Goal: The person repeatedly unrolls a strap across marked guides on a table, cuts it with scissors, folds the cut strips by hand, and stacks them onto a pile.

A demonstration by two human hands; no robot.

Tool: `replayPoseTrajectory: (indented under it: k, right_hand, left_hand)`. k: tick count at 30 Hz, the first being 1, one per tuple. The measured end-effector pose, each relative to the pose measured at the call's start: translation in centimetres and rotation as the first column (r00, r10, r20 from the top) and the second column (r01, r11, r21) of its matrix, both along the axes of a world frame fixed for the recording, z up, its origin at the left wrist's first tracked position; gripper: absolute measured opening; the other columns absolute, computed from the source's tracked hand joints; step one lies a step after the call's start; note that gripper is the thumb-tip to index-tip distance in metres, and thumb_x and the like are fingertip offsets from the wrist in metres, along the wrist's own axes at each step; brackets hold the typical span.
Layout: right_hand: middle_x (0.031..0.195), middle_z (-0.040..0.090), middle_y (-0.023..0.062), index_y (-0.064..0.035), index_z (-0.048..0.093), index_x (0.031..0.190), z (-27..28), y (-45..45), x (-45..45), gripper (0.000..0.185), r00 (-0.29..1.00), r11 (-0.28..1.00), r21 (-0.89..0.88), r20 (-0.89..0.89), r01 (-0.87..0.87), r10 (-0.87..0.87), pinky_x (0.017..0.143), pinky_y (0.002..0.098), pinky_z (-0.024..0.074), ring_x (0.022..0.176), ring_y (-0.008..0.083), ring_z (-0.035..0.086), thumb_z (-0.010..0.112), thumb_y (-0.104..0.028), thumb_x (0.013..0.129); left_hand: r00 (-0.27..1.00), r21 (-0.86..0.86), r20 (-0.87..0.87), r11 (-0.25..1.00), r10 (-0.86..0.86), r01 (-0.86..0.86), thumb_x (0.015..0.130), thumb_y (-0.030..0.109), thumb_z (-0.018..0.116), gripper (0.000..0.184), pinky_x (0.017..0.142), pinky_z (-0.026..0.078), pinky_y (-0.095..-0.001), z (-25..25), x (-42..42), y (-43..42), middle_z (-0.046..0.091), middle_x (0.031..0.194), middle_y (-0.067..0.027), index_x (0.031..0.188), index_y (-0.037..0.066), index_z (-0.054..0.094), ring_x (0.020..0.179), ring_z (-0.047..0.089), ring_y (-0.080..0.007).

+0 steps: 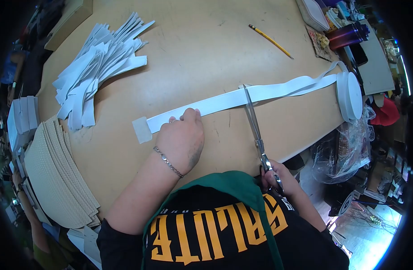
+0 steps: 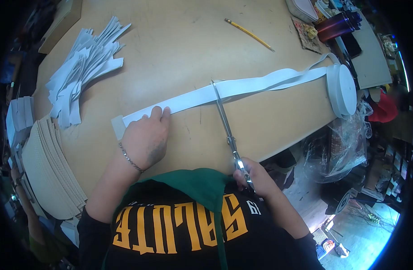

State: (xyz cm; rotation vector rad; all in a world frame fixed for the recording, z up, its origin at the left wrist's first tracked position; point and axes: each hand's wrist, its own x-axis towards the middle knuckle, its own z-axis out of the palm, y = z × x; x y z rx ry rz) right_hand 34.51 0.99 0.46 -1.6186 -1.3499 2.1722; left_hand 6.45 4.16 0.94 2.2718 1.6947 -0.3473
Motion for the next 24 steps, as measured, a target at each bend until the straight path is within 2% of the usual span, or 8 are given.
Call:
replayPoseTrajectory:
  k: [3, 9, 12, 13, 14, 17, 21, 24]
  right_hand:
    - [0.068, 0.051, -0.0004, -0.0026, 0.053, 0.094, -0.1, 0.2, 0.7, 0.037, 0.998, 0.998, 0.010, -0.013, -0.055, 0.055, 0.055, 0.0231, 0.0430, 0.058, 0.0089, 0.050, 0.064, -0.037, 0.083]
    - [0.070, 0.052, -0.0004, -0.0008, 0.055, 0.099, -0.2, 0.3, 0.4, 0.039, 0.988, 0.993, 0.053, 0.120, -0.110, 0.103, 0.058, 0.0235, 0.0414, 0.063, 0.0082, 0.049, 0.068, -0.033, 0.080]
    - [0.072, 0.054, 0.0001, -0.0013, 0.056, 0.097, 0.0, -1.0, 2.1, 0.041, 0.988, 0.972, 0.214, 0.138, -0.099, 0.070, 0.060, 0.0255, 0.0429, 0.066, 0.0103, 0.052, 0.074, -0.030, 0.074]
    - [0.076, 0.057, 0.0011, -0.0018, 0.057, 0.093, 0.6, -1.1, 4.6, 0.043, 0.952, 0.987, 0.040, 0.274, -0.155, 0.138, 0.063, 0.0267, 0.0442, 0.070, 0.0116, 0.054, 0.079, -0.027, 0.067]
    - [0.077, 0.060, 0.0020, -0.0026, 0.059, 0.090, 1.7, -0.7, 6.7, 0.044, 0.921, 0.955, 0.106, 0.314, -0.276, 0.231, 0.064, 0.0265, 0.0447, 0.071, 0.0110, 0.056, 0.082, -0.029, 0.064]
    - [0.075, 0.061, 0.0023, -0.0034, 0.059, 0.087, 4.4, -1.0, 11.1, 0.035, 0.978, 0.982, 0.076, 0.134, -0.173, 0.162, 0.064, 0.0275, 0.0458, 0.071, 0.0127, 0.059, 0.079, -0.025, 0.068]
    - [0.076, 0.064, 0.0052, -0.0012, 0.056, 0.092, 4.3, 1.8, 0.6, 0.023, 0.930, 0.870, 0.456, 0.367, -0.190, 0.012, 0.065, 0.0293, 0.0484, 0.071, 0.0154, 0.062, 0.068, -0.015, 0.080]
    - [0.087, 0.064, 0.0095, 0.0002, 0.051, 0.103, 2.0, 3.5, -5.5, 0.026, 0.984, 0.851, 0.511, 0.058, 0.117, -0.170, 0.073, 0.0280, 0.0483, 0.081, 0.0174, 0.063, 0.062, -0.011, 0.083]
  left_hand:
    - [1.000, 0.018, 0.001, 1.000, -0.015, 0.015, 0.074, 0.006, 0.052, 0.047, 0.059, 0.051, -0.0344, 0.0, -0.2, 0.0, 0.052, 0.097, -0.0165, 0.119, -0.008, 0.047, 0.076, 0.061, -0.0254]
    - [1.000, -0.007, 0.010, 1.000, -0.005, 0.005, 0.075, 0.006, 0.052, 0.047, 0.059, 0.051, -0.0335, 0.2, 0.0, 0.1, 0.052, 0.097, -0.0163, 0.120, -0.008, 0.047, 0.076, 0.061, -0.0254]
    - [1.000, 0.006, 0.007, 1.000, -0.013, 0.013, 0.075, 0.006, 0.052, 0.048, 0.058, 0.051, -0.0334, 0.2, -0.2, 0.1, 0.052, 0.097, -0.0162, 0.120, -0.008, 0.047, 0.075, 0.061, -0.0254]
    - [1.000, 0.020, 0.004, 1.000, -0.018, 0.017, 0.074, 0.006, 0.052, 0.048, 0.058, 0.051, -0.0335, 0.0, -0.3, 0.0, 0.052, 0.097, -0.0161, 0.120, -0.008, 0.047, 0.076, 0.061, -0.0253]
    - [1.000, 0.033, 0.004, 0.999, -0.022, 0.022, 0.074, 0.006, 0.052, 0.048, 0.058, 0.051, -0.0335, -0.1, -0.3, -0.1, 0.052, 0.097, -0.0161, 0.120, -0.008, 0.047, 0.076, 0.061, -0.0252]
    - [1.000, 0.024, 0.006, 1.000, -0.007, 0.007, 0.074, 0.006, 0.052, 0.048, 0.059, 0.051, -0.0340, -0.1, -0.3, 0.0, 0.052, 0.097, -0.0161, 0.120, -0.008, 0.047, 0.076, 0.061, -0.0254]
    - [1.000, -0.047, 0.018, 0.999, 0.018, -0.018, 0.074, 0.006, 0.052, 0.048, 0.060, 0.051, -0.0347, 0.4, 0.1, 0.4, 0.051, 0.097, -0.0158, 0.120, -0.007, 0.047, 0.077, 0.061, -0.0251]
    - [1.000, -0.012, 0.001, 1.000, -0.009, 0.009, 0.074, 0.007, 0.052, 0.049, 0.060, 0.051, -0.0353, 0.2, -0.1, 0.2, 0.052, 0.096, -0.0156, 0.121, -0.007, 0.046, 0.076, 0.061, -0.0250]
